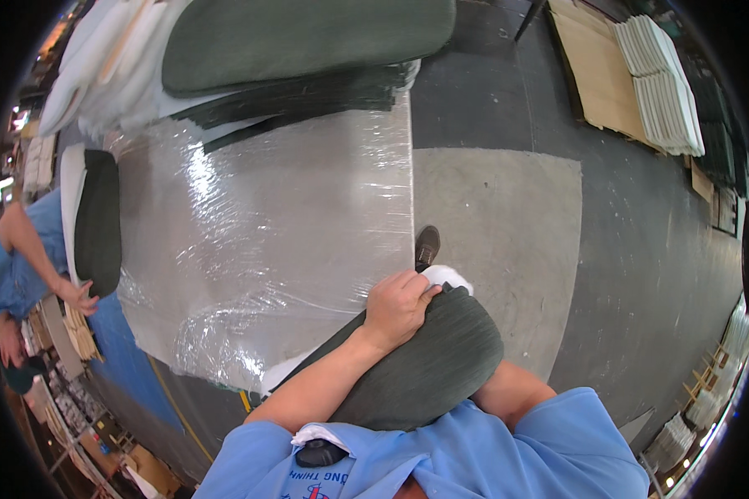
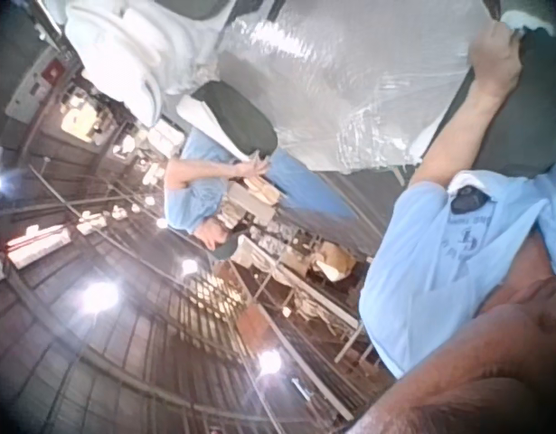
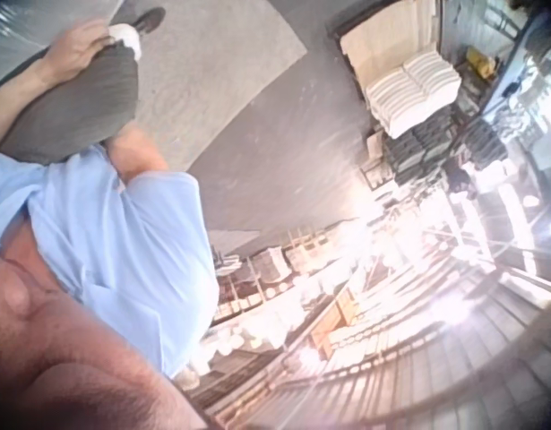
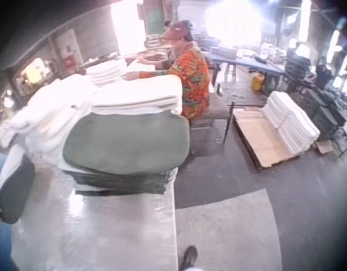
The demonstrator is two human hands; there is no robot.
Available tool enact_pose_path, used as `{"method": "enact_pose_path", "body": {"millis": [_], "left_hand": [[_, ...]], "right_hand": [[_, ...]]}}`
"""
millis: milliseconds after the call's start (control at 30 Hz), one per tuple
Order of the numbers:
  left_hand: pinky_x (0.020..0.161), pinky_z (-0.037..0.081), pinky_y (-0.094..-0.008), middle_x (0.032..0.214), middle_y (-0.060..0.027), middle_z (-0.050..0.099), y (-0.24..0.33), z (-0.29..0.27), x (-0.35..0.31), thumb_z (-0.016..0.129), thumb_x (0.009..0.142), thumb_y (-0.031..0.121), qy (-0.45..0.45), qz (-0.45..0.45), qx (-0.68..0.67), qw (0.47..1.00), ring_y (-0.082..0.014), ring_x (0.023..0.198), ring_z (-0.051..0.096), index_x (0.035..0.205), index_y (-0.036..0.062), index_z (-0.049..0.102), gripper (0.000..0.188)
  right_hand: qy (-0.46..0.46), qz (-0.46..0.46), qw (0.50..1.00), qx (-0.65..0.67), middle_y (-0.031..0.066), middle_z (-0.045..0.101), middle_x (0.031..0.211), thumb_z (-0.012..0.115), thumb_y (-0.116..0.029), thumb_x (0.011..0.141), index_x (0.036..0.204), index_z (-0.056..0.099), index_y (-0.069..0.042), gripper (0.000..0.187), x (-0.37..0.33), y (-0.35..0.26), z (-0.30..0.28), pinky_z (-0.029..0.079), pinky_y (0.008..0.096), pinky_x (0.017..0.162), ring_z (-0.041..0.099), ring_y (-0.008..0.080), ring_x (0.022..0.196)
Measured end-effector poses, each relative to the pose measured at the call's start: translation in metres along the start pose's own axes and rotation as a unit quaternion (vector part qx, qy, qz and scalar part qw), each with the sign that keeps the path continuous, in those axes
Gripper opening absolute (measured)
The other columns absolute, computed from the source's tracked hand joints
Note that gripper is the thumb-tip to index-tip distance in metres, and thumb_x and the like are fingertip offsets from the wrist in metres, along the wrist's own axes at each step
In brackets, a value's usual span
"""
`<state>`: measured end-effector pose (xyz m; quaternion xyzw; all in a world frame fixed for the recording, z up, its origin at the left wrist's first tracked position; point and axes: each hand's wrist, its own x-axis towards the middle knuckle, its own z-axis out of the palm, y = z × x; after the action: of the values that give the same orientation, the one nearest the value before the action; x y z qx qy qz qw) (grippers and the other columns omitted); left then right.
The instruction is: The person inserts white foam inserts into green fabric covers at a workbench. They repeatedly pick up a foam piece, open a cover, insert the foam, and place the finished cushion on a stack.
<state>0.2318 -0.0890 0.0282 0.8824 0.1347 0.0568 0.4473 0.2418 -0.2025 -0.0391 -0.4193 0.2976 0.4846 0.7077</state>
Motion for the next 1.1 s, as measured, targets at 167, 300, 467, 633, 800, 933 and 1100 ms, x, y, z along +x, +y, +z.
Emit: {"method": "enact_pose_path", "body": {"millis": [167,300,467,633,800,933,1100], "left_hand": [[0.063,0.047,-0.0470,0.078,-0.0136,0.060,-0.008,0.001,0.002,0.073,0.094,0.021,-0.020,0.009,-0.014,1.000,-0.0372,0.073,0.061,0.082,0.0043,0.064,0.023],[0.063,0.046,-0.0431,0.077,-0.0147,0.057,-0.015,-0.007,-0.003,0.071,0.099,0.021,-0.034,-0.006,-0.036,0.999,-0.0363,0.069,0.057,0.087,0.0030,0.065,0.023],[0.065,0.044,-0.0366,0.076,-0.0115,0.054,-0.021,-0.010,-0.003,0.065,0.106,0.026,-0.056,-0.052,-0.049,0.996,-0.0276,0.070,0.055,0.089,0.0018,0.063,0.030],[0.067,0.044,-0.0355,0.076,-0.0100,0.055,-0.026,-0.011,0.001,0.065,0.107,0.028,-0.066,-0.065,-0.030,0.995,-0.0245,0.071,0.056,0.088,0.0012,0.064,0.033],[0.064,0.046,-0.0379,0.077,-0.0133,0.059,-0.020,-0.013,-0.003,0.072,0.101,0.025,-0.035,0.000,0.030,0.999,-0.0307,0.068,0.057,0.088,0.0015,0.066,0.028],[0.061,0.045,-0.0409,0.075,-0.0135,0.059,-0.009,-0.013,-0.005,0.077,0.096,0.019,-0.003,0.056,0.036,0.998,-0.0318,0.066,0.058,0.087,0.0025,0.067,0.020],[0.060,0.045,-0.0420,0.073,-0.0122,0.060,0.001,-0.018,-0.005,0.082,0.088,0.015,0.022,0.116,0.073,0.990,-0.0325,0.066,0.058,0.086,0.0039,0.068,0.018]], "right_hand": [[0.013,-0.051,0.997,-0.048,0.0064,0.073,0.094,0.053,-0.064,0.104,0.108,0.073,-0.003,0.064,-0.006,0.016,-0.013,0.057,0.0345,0.084,0.068,0.0165,0.091],[0.038,-0.094,0.986,-0.129,0.0059,0.073,0.092,0.054,-0.063,0.104,0.107,0.074,-0.003,0.064,-0.018,0.012,-0.032,0.057,0.0339,0.083,0.068,0.0158,0.089],[0.079,-0.118,0.986,0.085,0.0014,0.065,0.077,0.051,-0.049,0.110,0.093,0.072,0.003,0.059,0.016,0.033,-0.022,0.049,0.0302,0.071,0.058,0.0101,0.075],[0.108,-0.169,0.979,-0.027,0.0004,0.062,0.078,0.049,-0.043,0.112,0.091,0.069,0.000,0.052,0.028,0.041,-0.027,0.044,0.0296,0.067,0.053,0.0101,0.074],[0.096,-0.230,0.962,-0.113,-0.0010,0.063,0.084,0.060,-0.029,0.108,0.101,0.069,-0.001,0.030,0.000,-0.054,-0.047,0.046,0.0266,0.072,0.055,0.0075,0.080],[-0.096,-0.286,0.899,-0.316,0.0060,0.072,0.086,0.066,-0.026,0.102,0.099,0.073,0.000,0.026,-0.024,-0.144,-0.021,0.051,0.0317,0.075,0.065,0.0151,0.080],[-0.227,-0.141,0.695,-0.667,0.0129,0.076,0.088,0.073,-0.025,0.093,0.097,0.077,-0.004,0.022,-0.030,-0.201,0.021,0.056,0.0411,0.077,0.073,0.0276,0.086]]}}
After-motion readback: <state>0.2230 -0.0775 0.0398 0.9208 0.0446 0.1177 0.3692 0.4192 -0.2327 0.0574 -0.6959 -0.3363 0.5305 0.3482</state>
